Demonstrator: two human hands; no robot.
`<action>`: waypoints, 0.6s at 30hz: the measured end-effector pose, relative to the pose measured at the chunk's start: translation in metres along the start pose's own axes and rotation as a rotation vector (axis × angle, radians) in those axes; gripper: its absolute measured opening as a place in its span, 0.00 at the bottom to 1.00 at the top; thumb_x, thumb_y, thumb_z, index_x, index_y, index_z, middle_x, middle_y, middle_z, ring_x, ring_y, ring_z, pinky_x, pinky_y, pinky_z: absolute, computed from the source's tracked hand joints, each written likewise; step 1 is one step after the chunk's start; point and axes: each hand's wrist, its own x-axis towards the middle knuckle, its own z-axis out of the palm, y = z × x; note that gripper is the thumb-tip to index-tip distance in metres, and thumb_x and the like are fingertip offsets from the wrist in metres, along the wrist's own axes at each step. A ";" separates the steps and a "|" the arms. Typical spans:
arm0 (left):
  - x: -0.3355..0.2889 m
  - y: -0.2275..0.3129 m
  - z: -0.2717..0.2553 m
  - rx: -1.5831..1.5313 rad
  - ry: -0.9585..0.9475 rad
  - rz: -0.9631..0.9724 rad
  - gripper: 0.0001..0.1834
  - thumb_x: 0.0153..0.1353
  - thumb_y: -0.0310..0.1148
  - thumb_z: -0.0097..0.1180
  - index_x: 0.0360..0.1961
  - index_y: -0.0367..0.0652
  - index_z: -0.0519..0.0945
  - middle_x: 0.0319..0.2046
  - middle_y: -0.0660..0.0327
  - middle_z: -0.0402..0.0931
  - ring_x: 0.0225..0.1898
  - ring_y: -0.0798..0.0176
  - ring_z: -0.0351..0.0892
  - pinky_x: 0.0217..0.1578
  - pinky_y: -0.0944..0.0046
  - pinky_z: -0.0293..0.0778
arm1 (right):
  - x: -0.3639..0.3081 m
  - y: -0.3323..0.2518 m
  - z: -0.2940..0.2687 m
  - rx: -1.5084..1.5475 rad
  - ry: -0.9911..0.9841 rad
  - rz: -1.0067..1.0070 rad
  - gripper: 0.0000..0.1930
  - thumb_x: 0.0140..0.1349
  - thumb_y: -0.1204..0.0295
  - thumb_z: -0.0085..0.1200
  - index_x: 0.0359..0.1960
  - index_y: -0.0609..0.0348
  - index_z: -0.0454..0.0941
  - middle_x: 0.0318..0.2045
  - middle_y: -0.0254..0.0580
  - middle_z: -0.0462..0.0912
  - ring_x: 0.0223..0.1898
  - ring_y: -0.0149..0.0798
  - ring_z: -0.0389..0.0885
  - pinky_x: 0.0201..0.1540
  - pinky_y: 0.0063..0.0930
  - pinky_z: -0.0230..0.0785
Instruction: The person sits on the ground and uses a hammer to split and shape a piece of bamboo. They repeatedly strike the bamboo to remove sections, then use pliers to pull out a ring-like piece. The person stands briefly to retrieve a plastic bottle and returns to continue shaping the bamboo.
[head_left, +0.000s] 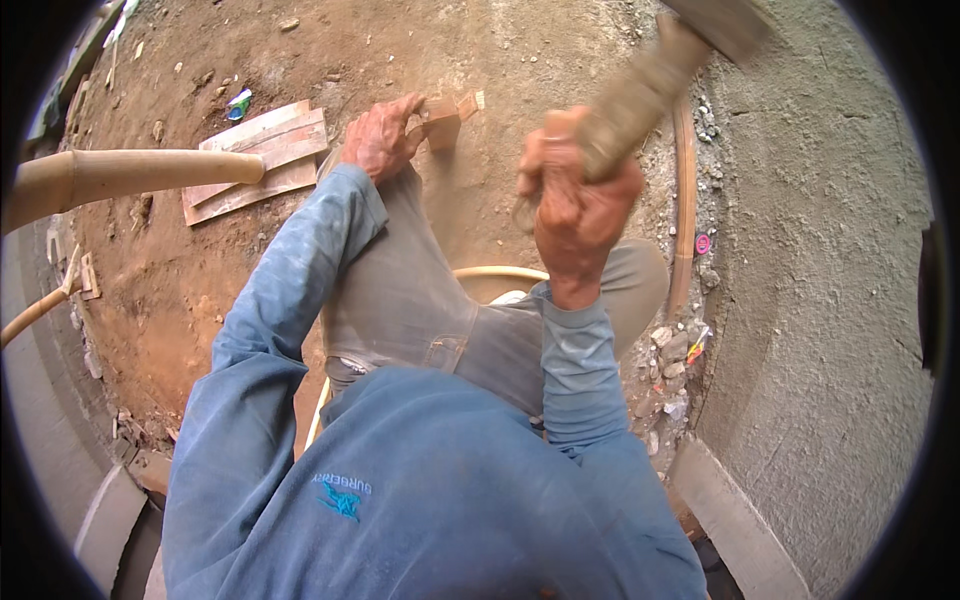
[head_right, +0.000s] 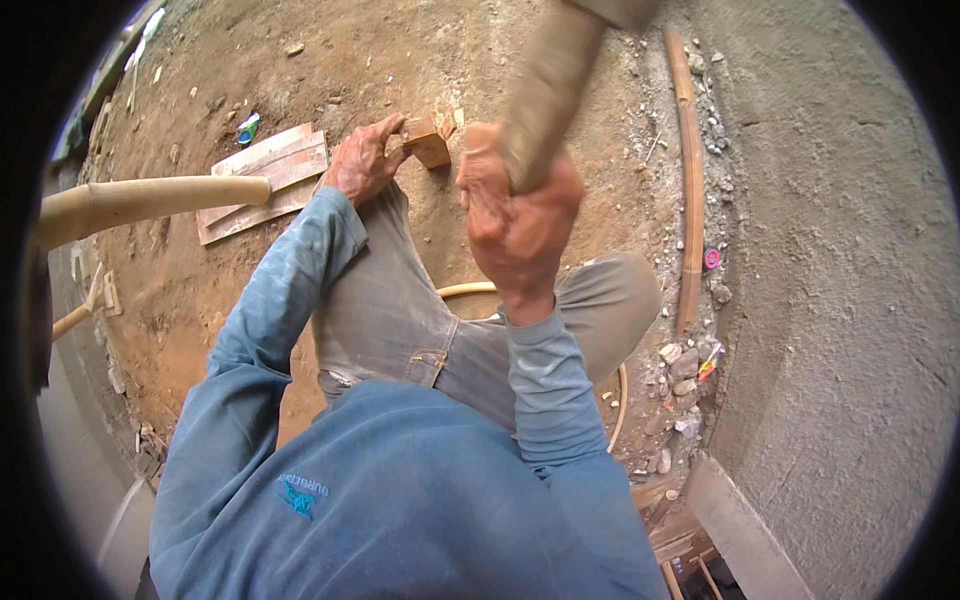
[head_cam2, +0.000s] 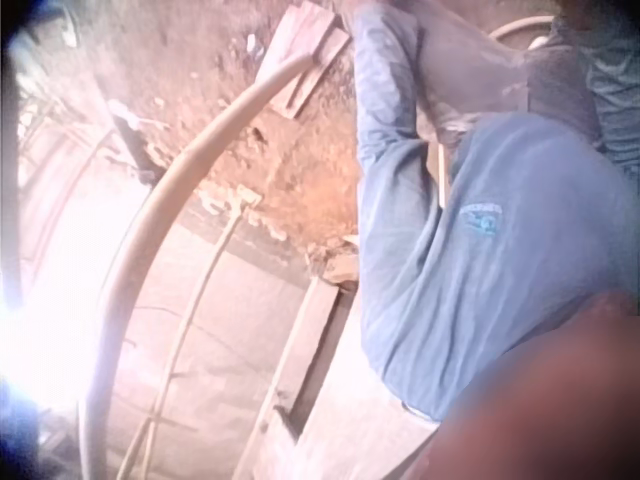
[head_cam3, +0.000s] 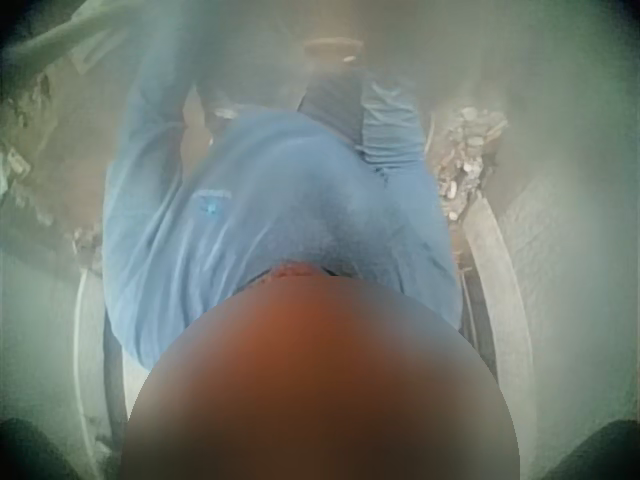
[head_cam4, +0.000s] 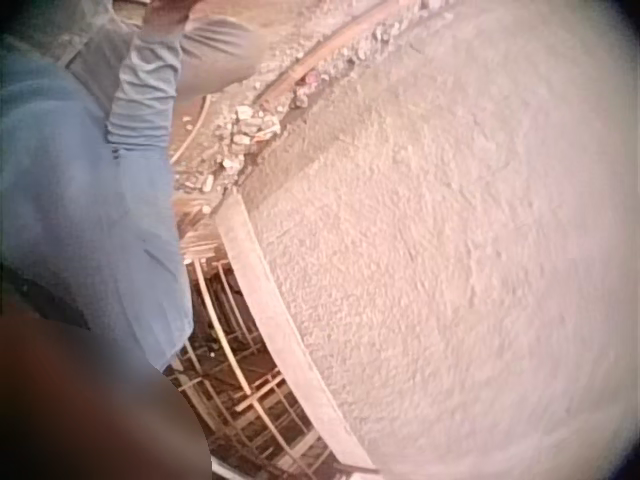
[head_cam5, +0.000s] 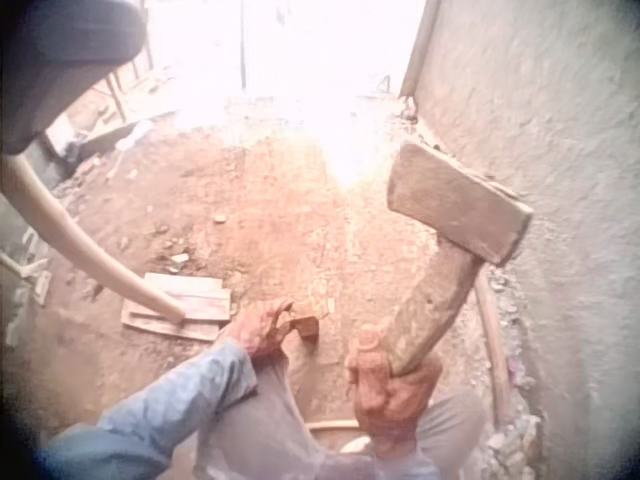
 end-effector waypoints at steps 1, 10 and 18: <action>0.000 -0.002 0.004 0.011 0.047 0.020 0.22 0.66 0.47 0.62 0.56 0.50 0.79 0.51 0.54 0.84 0.51 0.42 0.84 0.50 0.45 0.80 | 0.001 -0.002 0.003 0.015 0.101 -0.146 0.12 0.70 0.65 0.59 0.32 0.60 0.77 0.21 0.34 0.78 0.17 0.29 0.73 0.20 0.27 0.68; 0.001 -0.001 -0.001 0.018 -0.033 -0.010 0.21 0.65 0.47 0.64 0.55 0.50 0.79 0.46 0.50 0.85 0.48 0.40 0.85 0.46 0.44 0.80 | -0.020 0.071 -0.020 -0.275 -0.238 0.389 0.18 0.71 0.57 0.58 0.33 0.62 0.79 0.21 0.42 0.80 0.20 0.31 0.80 0.19 0.31 0.69; 0.004 -0.005 0.005 -0.034 0.019 0.032 0.20 0.64 0.45 0.65 0.53 0.50 0.79 0.45 0.50 0.85 0.47 0.40 0.85 0.46 0.43 0.80 | -0.044 0.103 -0.001 -0.346 -0.342 0.556 0.15 0.69 0.62 0.57 0.29 0.62 0.77 0.23 0.41 0.79 0.22 0.39 0.77 0.27 0.37 0.74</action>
